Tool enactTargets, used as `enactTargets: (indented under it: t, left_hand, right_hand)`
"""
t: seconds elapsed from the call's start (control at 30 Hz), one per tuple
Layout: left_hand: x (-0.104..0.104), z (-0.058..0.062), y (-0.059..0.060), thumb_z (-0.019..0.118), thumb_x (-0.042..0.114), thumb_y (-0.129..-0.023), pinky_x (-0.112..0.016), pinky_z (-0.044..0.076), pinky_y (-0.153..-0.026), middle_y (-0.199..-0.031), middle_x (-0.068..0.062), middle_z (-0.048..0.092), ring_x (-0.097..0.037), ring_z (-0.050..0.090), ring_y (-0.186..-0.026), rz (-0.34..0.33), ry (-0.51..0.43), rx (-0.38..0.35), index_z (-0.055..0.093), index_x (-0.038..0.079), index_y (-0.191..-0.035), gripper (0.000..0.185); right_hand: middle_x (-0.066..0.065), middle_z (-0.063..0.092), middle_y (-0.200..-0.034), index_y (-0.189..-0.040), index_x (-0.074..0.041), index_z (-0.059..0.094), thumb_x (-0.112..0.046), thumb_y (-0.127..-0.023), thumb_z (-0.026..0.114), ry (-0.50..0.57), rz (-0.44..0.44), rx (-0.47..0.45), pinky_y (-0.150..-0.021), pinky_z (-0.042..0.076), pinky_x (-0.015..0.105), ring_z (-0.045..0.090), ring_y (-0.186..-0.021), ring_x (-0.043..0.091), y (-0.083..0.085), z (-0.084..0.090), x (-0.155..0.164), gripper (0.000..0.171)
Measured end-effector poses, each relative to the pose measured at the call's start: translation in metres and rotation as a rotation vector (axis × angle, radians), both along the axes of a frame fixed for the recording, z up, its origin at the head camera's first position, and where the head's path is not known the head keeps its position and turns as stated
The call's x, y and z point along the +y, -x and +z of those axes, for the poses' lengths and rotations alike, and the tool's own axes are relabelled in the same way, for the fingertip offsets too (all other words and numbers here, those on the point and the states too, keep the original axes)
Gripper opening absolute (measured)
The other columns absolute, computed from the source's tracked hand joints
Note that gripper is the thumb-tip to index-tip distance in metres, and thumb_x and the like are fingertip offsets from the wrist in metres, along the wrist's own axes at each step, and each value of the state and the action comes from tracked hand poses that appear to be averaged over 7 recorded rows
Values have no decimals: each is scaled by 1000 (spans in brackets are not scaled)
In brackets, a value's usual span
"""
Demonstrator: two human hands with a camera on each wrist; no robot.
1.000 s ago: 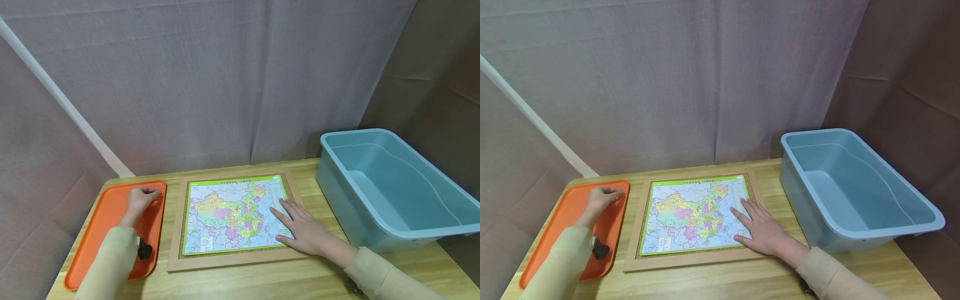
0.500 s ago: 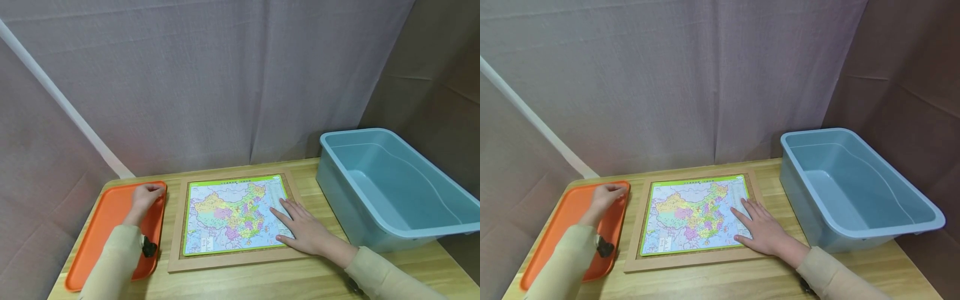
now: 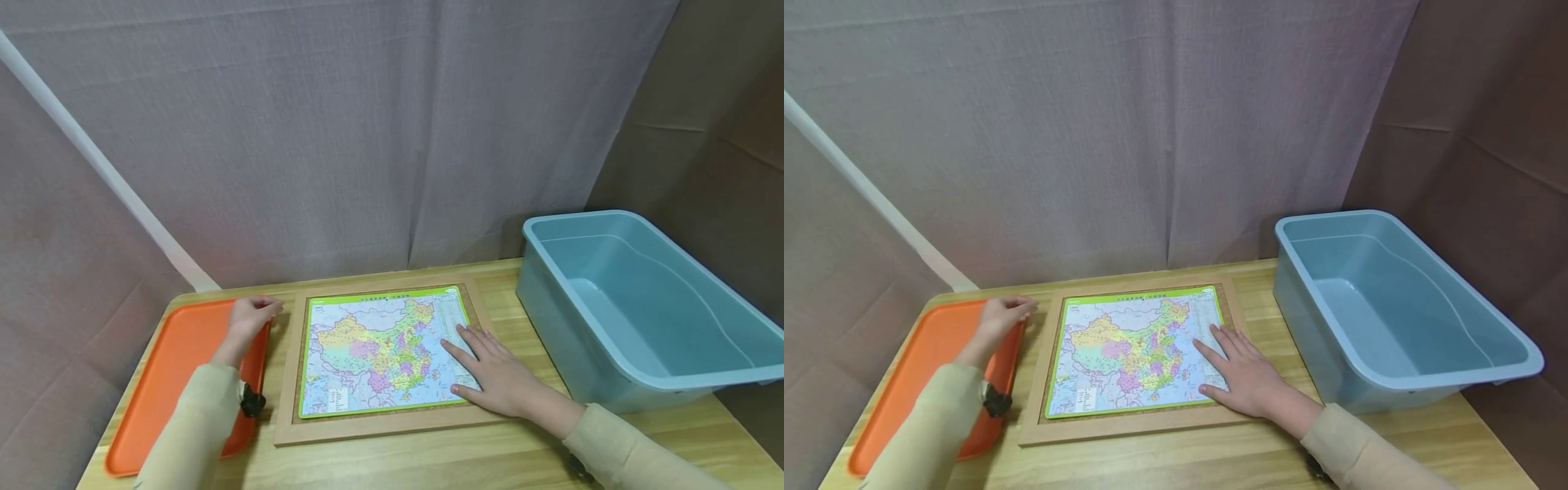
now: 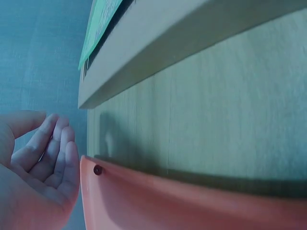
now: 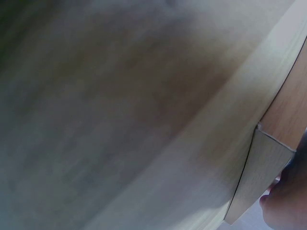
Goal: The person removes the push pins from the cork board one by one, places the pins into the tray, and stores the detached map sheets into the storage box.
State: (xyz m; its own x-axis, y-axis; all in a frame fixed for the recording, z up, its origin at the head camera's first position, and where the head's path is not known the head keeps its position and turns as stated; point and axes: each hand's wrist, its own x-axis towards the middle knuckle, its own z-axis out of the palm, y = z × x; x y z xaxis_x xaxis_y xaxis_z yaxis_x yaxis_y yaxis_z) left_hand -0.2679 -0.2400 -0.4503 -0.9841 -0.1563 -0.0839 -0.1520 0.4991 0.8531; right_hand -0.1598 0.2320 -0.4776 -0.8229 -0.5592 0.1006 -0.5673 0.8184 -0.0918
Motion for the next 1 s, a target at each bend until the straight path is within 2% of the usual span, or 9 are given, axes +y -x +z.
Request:
enactTargets:
  t: [0.23, 0.5, 0.77, 1.0]
  left_hand:
    - [10, 2, 1, 70, 15, -101, -19, 56, -69, -99, -12, 81, -6, 65, -79, -16, -29, 17, 74, -10, -121, 33]
    - [19, 1, 1, 69, 11, -101, -16, 55, -66, -98, -14, 81, -2, 63, -74, -38, -59, 27, 74, -12, -120, 31]
    - [24, -2, 3, 70, 13, -101, -16, 54, -66, -91, -7, 79, -2, 61, -72, -40, -63, 15, 75, -11, -119, 30]
    - [28, -3, 4, 68, 12, -102, -15, 54, -66, -98, -15, 81, -2, 63, -72, -62, -78, 1, 75, -12, -118, 29]
  right_hand:
    - [25, 35, -170, -165, -18, 41, -56, -103, 61, 15, 6, 13, -125, 34, 64, 37, -155, 47, -1, -2, 1, 75]
    - [26, 36, -169, -164, -18, 42, -58, -102, 63, 53, 26, 53, -122, 37, 65, 40, -152, 50, 0, -6, 3, 77]
    - [25, 33, -171, -165, -18, 40, -56, -103, 61, 21, -1, -1, -125, 34, 65, 37, -155, 47, -1, 0, 1, 76]
    - [24, 33, -171, -166, -19, 40, -56, -104, 60, 8, -10, -20, -126, 33, 64, 36, -156, 46, 0, 1, 0, 75]
